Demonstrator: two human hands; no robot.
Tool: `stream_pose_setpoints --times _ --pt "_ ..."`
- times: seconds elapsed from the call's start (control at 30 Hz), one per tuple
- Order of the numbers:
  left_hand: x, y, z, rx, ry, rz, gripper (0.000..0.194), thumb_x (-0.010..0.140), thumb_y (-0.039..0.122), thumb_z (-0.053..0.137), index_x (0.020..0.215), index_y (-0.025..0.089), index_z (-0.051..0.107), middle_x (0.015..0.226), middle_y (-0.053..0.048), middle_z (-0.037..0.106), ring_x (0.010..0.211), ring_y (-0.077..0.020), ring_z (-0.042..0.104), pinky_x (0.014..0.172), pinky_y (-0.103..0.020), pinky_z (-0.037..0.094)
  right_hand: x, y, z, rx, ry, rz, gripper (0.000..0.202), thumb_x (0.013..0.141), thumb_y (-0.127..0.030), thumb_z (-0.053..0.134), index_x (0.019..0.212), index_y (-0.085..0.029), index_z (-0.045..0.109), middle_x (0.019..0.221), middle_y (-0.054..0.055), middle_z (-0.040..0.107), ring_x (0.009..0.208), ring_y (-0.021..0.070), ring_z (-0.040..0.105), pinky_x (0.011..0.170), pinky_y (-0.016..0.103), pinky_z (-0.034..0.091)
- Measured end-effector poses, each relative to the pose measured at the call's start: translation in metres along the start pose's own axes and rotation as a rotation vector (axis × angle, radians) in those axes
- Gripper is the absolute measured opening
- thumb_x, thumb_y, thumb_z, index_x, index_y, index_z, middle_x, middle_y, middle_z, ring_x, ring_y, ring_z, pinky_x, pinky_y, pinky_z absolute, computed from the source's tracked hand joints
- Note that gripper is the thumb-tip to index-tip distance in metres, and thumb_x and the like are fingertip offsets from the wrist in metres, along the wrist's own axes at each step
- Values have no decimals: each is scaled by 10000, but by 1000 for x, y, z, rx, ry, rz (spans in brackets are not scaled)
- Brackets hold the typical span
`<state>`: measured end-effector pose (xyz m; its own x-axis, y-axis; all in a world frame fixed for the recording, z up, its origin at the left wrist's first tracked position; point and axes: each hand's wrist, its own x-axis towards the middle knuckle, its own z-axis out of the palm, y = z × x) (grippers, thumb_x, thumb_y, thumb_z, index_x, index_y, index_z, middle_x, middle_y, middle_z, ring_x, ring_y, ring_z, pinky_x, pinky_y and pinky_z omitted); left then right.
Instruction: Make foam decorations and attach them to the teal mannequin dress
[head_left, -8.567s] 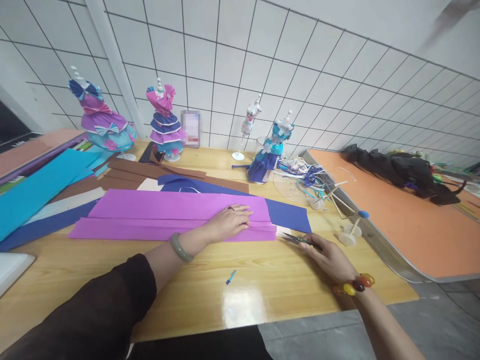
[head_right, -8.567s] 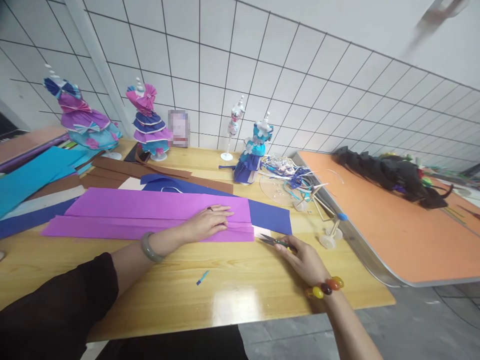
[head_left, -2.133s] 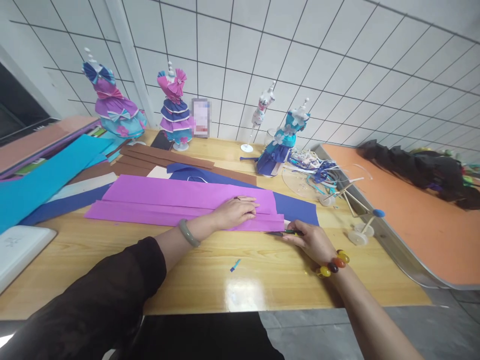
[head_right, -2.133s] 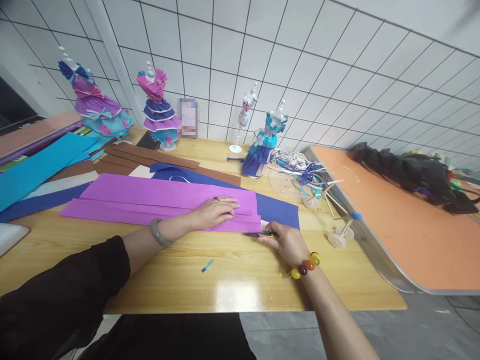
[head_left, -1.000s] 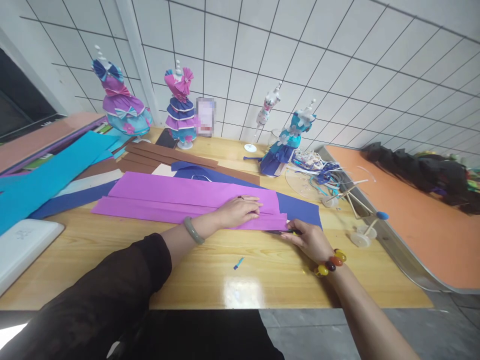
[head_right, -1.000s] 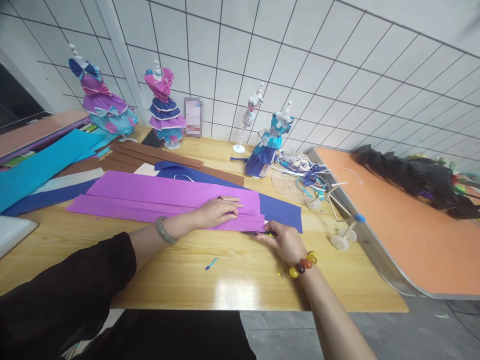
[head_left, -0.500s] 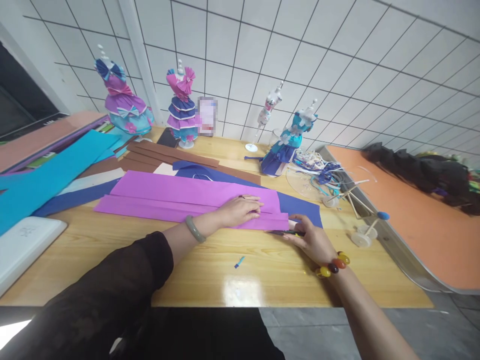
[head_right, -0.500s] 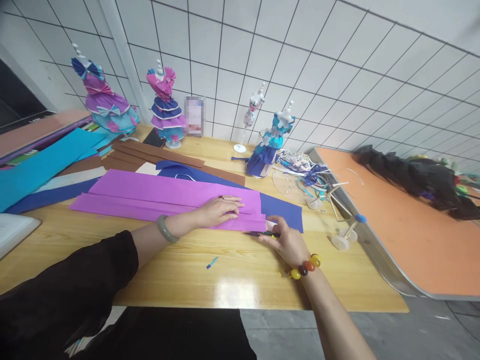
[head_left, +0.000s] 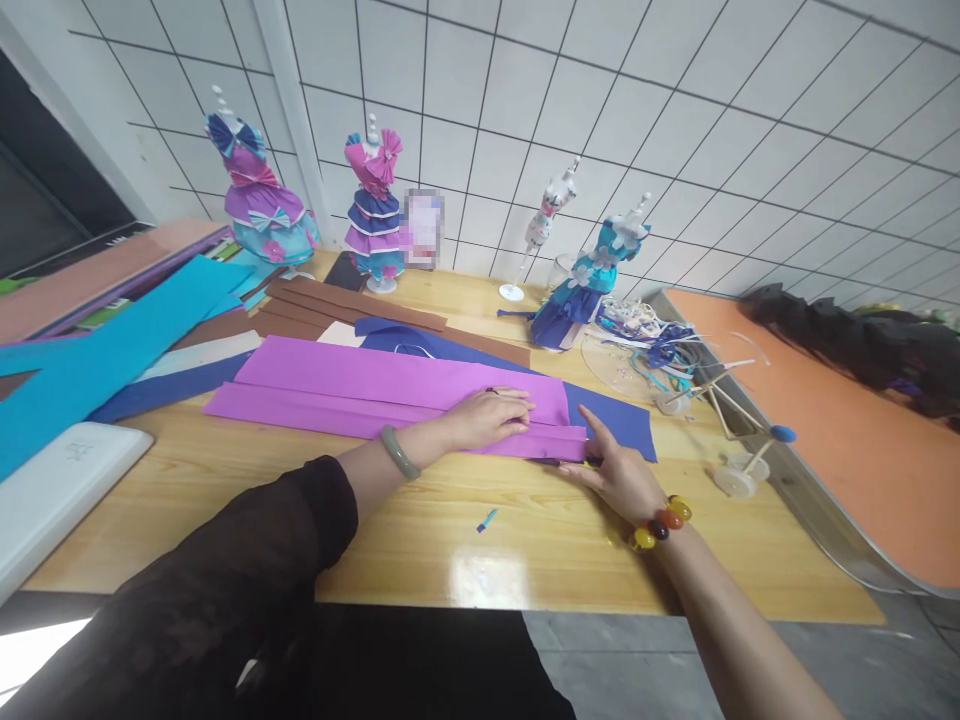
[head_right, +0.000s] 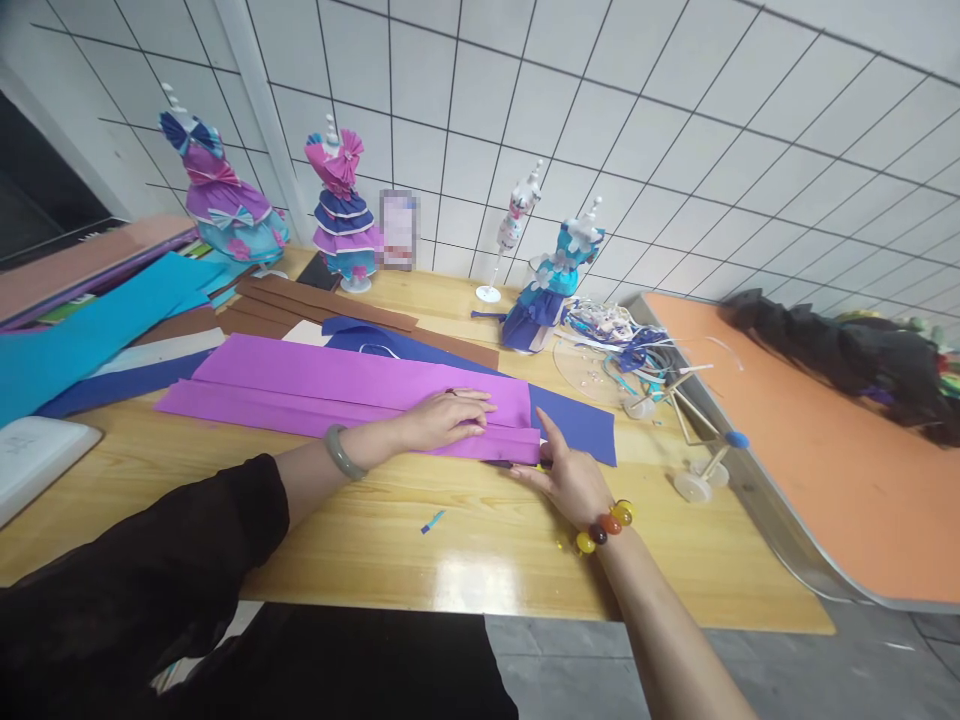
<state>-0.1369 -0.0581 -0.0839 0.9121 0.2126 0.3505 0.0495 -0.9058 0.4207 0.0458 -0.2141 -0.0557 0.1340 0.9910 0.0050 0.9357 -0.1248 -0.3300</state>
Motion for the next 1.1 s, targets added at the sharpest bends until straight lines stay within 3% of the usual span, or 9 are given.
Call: stream_pose_setpoints --times 0.13,0.4,0.77,1.1 --pt "0 0 1 -4 12 2 178 841 278 437 846 191 593 1149 -26 570 1168 -144 420 989 -288 306 1 0 1 -18 17 -18 843 723 -548 526 1385 -176 160 736 47 678 693 253 651 593 330 476" --pt "1 -1 2 -10 20 2 178 847 263 423 839 194 587 1121 -22 584 1153 -142 437 978 -282 316 -2 7 -2 -4 1 -7 801 742 -538 511 1380 -202 162 855 41 692 803 246 650 658 329 487" --pt "1 0 2 -6 23 5 171 846 261 422 833 195 579 1128 -25 578 1156 -147 433 968 -288 317 1 4 1 -88 30 -36 787 731 -567 503 1367 -194 227 802 49 683 738 249 653 618 320 487" --pt "1 -2 2 -2 16 5 179 849 275 419 840 195 579 1122 -22 580 1162 -145 427 971 -281 310 -2 8 4 -64 57 -49 694 749 -545 499 1328 -208 320 854 70 689 799 244 649 666 327 491"
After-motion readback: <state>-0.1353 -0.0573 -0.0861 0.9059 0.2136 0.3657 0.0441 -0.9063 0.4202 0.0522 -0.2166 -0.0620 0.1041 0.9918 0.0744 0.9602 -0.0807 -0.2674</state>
